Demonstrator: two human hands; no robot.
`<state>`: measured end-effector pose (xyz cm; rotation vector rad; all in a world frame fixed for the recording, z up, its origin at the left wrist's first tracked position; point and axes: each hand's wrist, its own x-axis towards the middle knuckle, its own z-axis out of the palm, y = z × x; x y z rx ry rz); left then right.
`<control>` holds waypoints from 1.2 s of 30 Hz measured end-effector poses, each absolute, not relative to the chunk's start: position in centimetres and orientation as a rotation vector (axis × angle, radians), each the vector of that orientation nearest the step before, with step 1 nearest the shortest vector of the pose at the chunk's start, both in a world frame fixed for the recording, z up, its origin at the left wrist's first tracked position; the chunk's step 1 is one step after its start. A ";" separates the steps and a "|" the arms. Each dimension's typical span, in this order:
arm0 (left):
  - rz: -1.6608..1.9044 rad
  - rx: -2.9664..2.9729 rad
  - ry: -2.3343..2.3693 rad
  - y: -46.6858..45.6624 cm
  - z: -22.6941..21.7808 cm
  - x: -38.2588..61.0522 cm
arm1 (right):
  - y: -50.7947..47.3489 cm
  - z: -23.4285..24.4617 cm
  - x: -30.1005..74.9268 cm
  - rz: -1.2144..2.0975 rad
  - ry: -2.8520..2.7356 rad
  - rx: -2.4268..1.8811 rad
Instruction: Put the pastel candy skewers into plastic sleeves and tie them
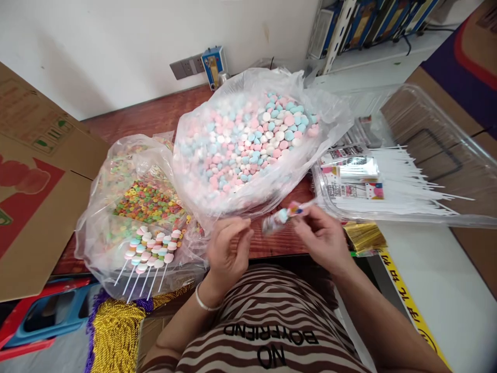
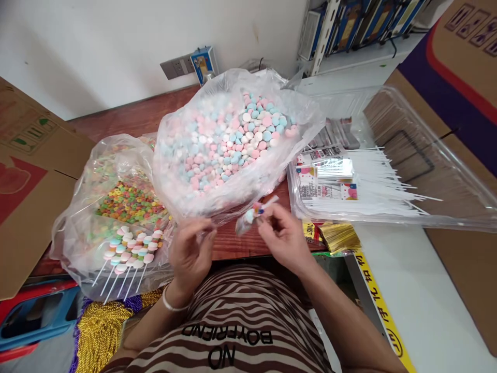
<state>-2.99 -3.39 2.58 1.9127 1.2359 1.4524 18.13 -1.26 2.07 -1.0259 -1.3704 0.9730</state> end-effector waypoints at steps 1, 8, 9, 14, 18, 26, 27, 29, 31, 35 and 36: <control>1.240 1.730 1.155 -4.0 2.9 -2.7 | -1.4 2.8 18.4 0.772 -1.409 -1.049; 1.076 0.696 0.672 -2.8 3.8 -1.8 | -3.9 3.1 16.5 0.497 -2.099 -0.714; 1.121 0.723 0.627 -2.5 4.1 -2.2 | -3.8 2.4 16.1 0.593 -2.104 -0.724; 0.416 1.552 0.490 -2.4 4.1 -3.1 | -2.5 1.9 16.4 1.088 -1.823 -0.901; 0.729 2.236 1.095 -1.4 1.6 -2.4 | -3.0 2.8 16.0 1.427 -1.760 -0.852; 1.252 2.140 1.140 -1.5 1.5 -3.7 | -2.6 -0.7 13.3 1.947 -1.195 -0.998; 1.162 1.945 1.081 -1.9 1.7 -4.2 | -2.4 -0.5 13.0 1.909 -1.224 -0.981; 1.014 1.570 0.932 -3.1 2.0 -5.7 | -2.2 0.1 12.1 1.761 -1.400 -0.921; 0.914 1.305 0.826 -4.7 2.1 -7.8 | -2.5 0.5 10.5 1.575 -1.661 -0.797; 0.903 1.041 0.927 -9.3 2.3 -13.0 | -4.4 -0.7 5.1 1.326 -2.037 -0.389; 0.931 1.002 1.003 -10.7 2.3 -14.3 | -4.9 -1.3 3.5 1.304 -2.113 -0.315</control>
